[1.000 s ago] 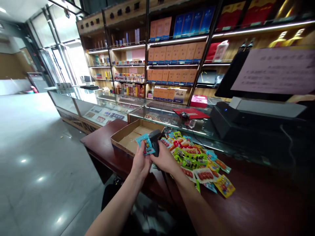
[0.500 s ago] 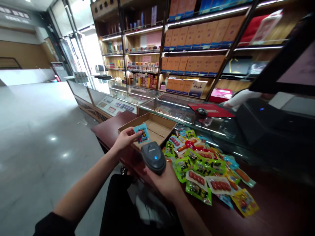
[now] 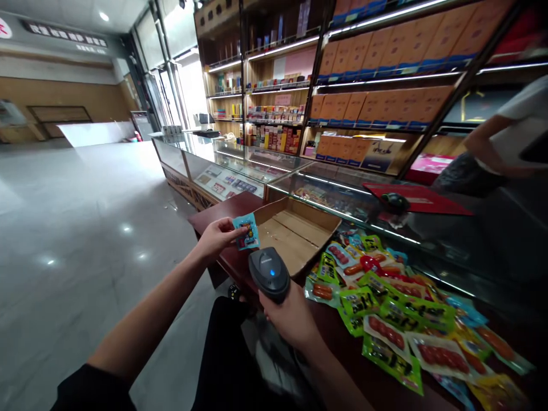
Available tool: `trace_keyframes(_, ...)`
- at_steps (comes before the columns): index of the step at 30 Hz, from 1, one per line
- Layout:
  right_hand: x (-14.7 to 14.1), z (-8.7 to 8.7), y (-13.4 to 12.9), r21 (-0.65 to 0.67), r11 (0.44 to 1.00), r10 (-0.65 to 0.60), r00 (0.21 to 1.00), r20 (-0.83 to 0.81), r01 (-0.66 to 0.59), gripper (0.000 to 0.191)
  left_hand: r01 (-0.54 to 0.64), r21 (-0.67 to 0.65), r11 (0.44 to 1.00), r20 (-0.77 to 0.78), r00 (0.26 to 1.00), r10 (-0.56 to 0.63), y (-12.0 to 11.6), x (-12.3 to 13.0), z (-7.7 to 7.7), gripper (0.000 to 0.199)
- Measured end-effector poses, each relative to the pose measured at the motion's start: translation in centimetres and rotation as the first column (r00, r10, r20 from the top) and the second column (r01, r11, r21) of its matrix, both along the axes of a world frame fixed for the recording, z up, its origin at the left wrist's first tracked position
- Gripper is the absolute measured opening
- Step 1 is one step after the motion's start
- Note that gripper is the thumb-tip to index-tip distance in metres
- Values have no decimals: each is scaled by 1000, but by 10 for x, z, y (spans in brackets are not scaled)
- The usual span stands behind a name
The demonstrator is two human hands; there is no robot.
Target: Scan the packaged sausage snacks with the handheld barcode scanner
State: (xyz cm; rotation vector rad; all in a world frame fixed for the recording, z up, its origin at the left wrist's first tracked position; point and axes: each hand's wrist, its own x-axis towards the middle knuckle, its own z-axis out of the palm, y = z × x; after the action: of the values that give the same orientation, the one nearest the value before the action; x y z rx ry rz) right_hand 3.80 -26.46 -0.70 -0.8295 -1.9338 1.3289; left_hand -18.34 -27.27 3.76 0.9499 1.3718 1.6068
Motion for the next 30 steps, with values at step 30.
trace_keyframes(30,114,-38,-1,-287,875,-431,898,-90,391,36,457,-63,887,93,888,-451,80,113,-4,44)
